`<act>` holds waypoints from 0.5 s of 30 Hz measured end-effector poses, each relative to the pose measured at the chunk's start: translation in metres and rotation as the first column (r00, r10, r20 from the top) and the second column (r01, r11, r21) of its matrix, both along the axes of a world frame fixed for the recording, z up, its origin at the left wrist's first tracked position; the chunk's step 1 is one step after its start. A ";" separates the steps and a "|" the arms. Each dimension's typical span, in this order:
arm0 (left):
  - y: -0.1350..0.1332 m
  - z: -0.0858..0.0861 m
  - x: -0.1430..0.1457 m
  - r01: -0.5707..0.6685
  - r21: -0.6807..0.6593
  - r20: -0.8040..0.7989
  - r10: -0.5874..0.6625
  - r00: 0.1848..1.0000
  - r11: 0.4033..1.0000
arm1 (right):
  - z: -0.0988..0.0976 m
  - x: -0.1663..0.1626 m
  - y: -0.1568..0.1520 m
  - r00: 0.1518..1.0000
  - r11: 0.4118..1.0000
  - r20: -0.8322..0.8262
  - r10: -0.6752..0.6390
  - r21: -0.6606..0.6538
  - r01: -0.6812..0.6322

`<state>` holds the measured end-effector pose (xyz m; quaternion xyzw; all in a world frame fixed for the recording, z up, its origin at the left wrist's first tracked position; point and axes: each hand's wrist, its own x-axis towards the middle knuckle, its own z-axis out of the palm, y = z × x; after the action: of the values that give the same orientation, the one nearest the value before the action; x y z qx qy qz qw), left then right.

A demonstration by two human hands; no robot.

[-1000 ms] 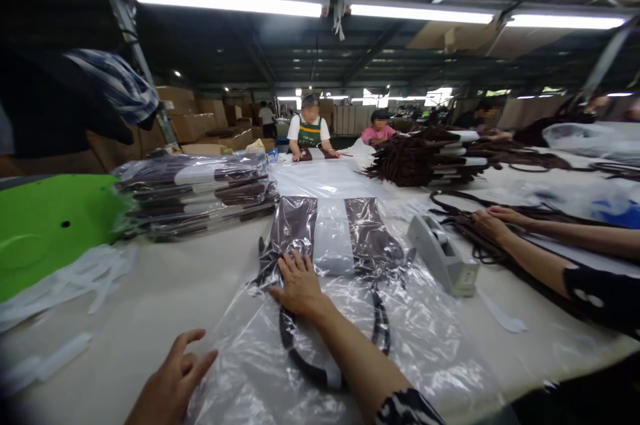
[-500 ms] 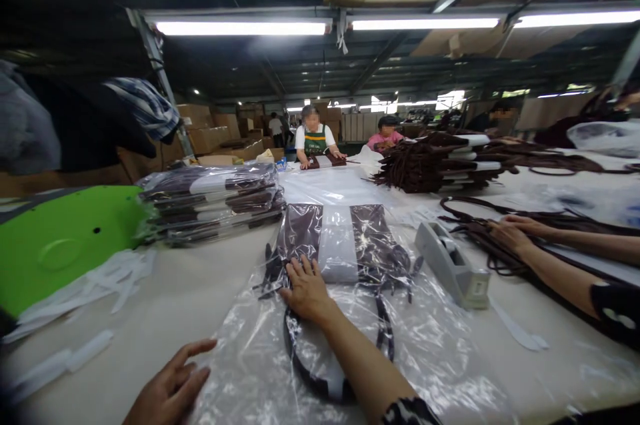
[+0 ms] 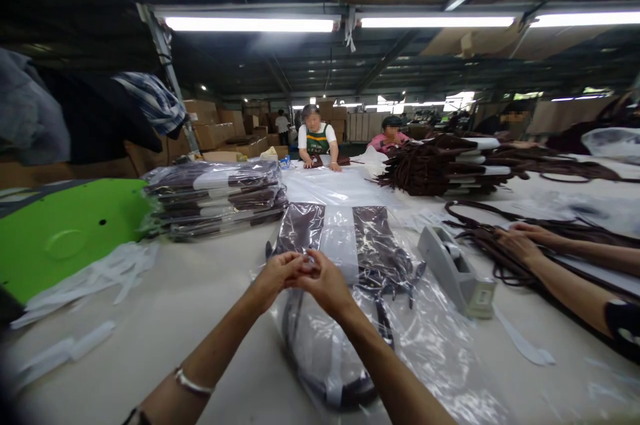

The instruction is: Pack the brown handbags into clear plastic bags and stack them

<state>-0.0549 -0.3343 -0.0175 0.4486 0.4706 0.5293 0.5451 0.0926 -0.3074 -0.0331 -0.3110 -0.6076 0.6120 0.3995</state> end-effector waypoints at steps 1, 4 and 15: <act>0.009 -0.003 0.001 0.026 0.012 -0.045 -0.026 0.999 1.000 | -0.006 0.001 0.008 0.998 0.998 0.018 -0.059 -0.035 0.060; 0.025 -0.014 -0.013 -0.029 0.171 -0.422 0.099 0.901 0.985 | -0.023 0.009 0.030 0.986 0.975 0.066 -0.151 -0.157 0.160; 0.030 -0.041 -0.057 0.055 0.147 -0.869 0.102 0.485 0.988 | -0.046 0.025 0.048 0.958 0.951 0.219 -0.185 -0.207 0.231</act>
<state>-0.1120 -0.3043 -0.0581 0.6893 0.6455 0.2707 0.1870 0.1173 -0.2590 -0.0792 -0.4768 -0.5324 0.5989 0.3613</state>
